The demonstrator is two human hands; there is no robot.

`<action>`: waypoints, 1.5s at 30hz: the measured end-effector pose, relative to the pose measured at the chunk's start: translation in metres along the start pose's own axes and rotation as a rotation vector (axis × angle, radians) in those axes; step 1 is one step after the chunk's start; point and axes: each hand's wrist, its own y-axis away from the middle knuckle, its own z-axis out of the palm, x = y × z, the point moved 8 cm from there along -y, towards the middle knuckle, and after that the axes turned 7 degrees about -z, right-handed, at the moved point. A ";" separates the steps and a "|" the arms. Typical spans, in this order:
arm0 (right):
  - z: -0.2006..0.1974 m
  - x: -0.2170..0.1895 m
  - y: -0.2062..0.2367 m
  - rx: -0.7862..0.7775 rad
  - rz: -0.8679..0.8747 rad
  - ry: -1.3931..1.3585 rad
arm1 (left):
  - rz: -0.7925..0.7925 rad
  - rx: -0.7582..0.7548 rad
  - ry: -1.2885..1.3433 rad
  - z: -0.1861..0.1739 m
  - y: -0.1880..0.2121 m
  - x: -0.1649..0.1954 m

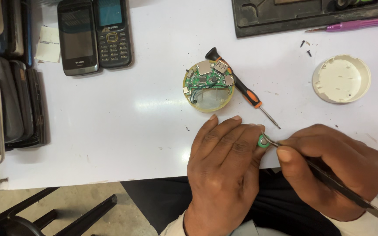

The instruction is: The person removes the top cover of a small circular electronic device, then uses a screwdriver and tweezers to detach and clean a green cylindrical battery. The battery is reinserted into the device, and the cover is placed back on top.

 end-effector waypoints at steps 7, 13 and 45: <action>0.000 -0.001 0.000 0.015 -0.060 -0.001 | -0.008 -0.003 0.001 0.001 0.000 -0.001; 0.000 -0.001 0.000 0.002 -0.063 -0.002 | -0.009 -0.014 0.006 0.000 0.000 -0.001; 0.002 -0.003 -0.002 -0.012 -0.038 0.000 | 0.000 -0.016 0.013 0.000 0.000 -0.001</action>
